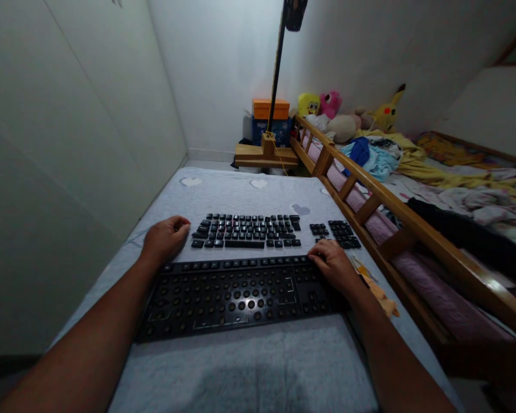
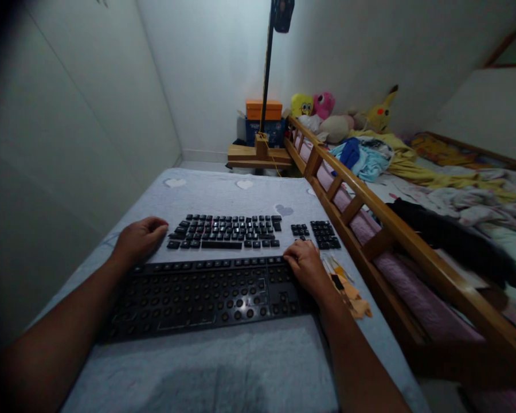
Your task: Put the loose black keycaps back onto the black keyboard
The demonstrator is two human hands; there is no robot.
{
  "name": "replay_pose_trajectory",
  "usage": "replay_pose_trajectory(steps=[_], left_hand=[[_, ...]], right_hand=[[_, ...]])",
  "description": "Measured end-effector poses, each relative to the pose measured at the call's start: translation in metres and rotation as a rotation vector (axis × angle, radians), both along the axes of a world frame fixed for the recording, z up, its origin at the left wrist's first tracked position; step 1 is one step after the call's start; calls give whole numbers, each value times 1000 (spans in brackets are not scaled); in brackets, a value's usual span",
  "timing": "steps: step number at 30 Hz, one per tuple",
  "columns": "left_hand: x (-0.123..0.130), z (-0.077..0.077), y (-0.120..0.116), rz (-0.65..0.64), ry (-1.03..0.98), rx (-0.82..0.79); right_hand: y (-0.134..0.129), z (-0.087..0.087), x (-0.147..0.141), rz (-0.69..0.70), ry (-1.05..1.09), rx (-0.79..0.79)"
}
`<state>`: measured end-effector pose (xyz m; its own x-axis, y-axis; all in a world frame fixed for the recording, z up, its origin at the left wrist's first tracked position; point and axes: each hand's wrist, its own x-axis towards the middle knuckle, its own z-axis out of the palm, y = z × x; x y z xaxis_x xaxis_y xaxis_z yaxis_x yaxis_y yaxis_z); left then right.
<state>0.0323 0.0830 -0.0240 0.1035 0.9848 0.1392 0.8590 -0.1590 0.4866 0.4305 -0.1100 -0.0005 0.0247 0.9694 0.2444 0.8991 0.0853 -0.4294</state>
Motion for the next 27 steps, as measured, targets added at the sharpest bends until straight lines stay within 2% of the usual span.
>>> replay_pose_trajectory(steps=[11, 27], left_hand=[[0, 0, 0, -8, -19, 11], [2, 3, -2, 1, -8, -7]], right_hand=[[-3, -5, -2, 34, 68, 18], [-2, -6, -3, 46, -17, 36]])
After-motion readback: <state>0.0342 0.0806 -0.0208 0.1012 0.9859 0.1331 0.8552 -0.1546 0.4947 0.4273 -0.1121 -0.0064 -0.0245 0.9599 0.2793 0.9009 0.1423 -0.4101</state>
